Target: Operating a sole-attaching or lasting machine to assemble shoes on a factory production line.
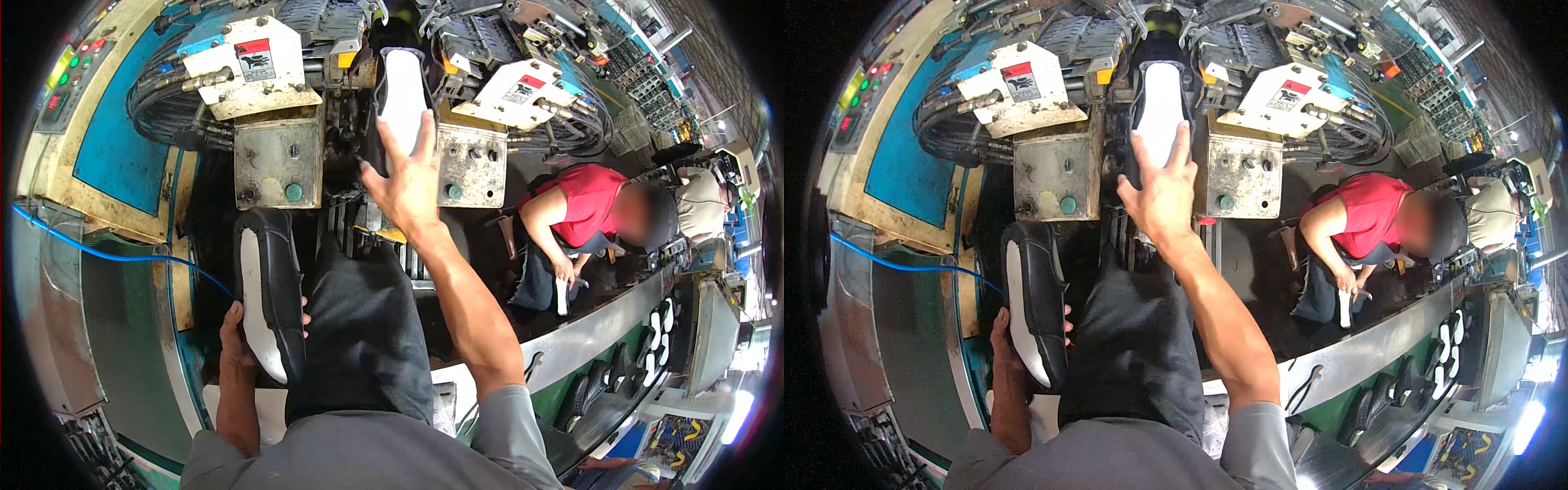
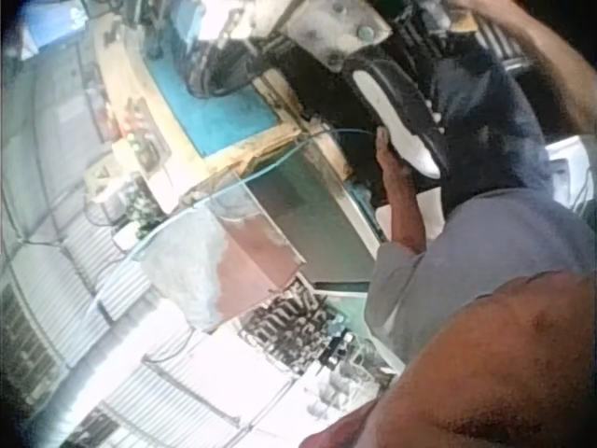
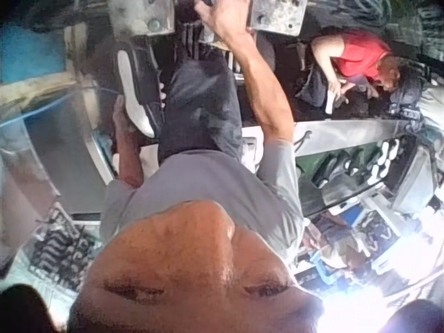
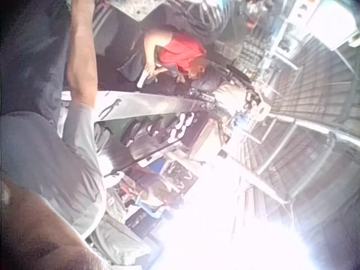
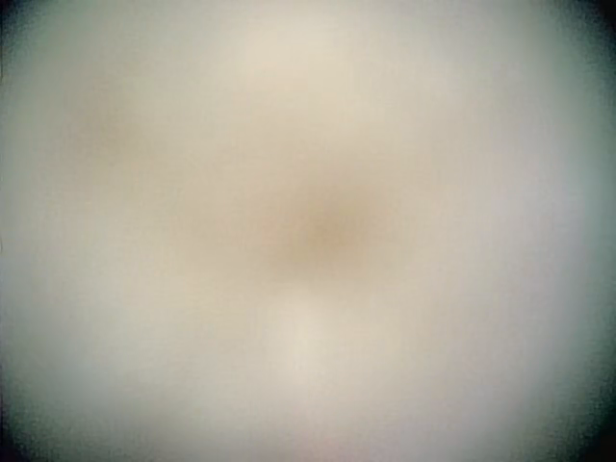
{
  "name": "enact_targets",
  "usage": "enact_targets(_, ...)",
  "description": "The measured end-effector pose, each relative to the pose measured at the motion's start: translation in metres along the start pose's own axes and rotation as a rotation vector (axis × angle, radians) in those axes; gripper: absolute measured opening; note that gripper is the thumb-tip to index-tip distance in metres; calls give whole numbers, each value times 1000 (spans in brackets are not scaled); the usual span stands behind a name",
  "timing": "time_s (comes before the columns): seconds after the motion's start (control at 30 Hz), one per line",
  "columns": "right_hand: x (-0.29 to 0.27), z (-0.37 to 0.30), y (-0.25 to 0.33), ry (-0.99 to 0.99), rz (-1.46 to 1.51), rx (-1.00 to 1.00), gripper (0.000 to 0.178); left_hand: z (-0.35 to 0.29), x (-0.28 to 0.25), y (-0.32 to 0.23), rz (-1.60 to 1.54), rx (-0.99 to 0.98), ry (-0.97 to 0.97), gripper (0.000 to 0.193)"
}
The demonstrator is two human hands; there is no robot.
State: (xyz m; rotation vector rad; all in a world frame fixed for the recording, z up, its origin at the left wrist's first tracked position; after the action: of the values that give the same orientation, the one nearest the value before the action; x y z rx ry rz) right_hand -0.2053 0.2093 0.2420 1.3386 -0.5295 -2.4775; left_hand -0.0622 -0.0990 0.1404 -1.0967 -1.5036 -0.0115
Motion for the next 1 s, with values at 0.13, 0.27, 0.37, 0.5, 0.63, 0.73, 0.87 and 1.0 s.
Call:
enact_targets(0.13,-3,0,37,96,-306,-79,81,-5,2,17,-77,-40,41,104)
enact_targets(0.27,-10,5,42,39,-362,-258,81,-5,4,38,-174,-97,94,97)
enact_targets(0.37,-4,5,39,158,-351,-180,83,-5,2,53,-152,-150,106,96)
enact_targets(0.5,-3,5,41,163,-409,-158,83,3,0,71,-190,-243,43,96)
enact_targets(0.63,2,10,45,181,-451,-159,83,16,-8,85,-160,-291,-14,97)
enact_targets(0.73,10,38,35,113,-399,-155,83,33,-5,90,-149,-309,28,95)
enact_targets(0.87,21,85,26,80,-431,-168,81,57,0,97,-145,-355,-23,92)
enact_targets(1.0,30,131,15,182,-386,-100,73,81,-16,109,-45,-382,-129,90)
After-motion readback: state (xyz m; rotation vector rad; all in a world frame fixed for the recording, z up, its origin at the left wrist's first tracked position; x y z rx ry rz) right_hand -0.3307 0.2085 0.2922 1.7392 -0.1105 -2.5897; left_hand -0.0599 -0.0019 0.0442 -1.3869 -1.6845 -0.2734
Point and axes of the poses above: each hand's wrist, its own z-axis towards the middle knuckle, its own x-axis out of the palm, y = z × x, the point moved 8 cm from there along z, towards the middle knuckle, and after that the axes turned 3 degrees about -y, right-handed, at the moved point
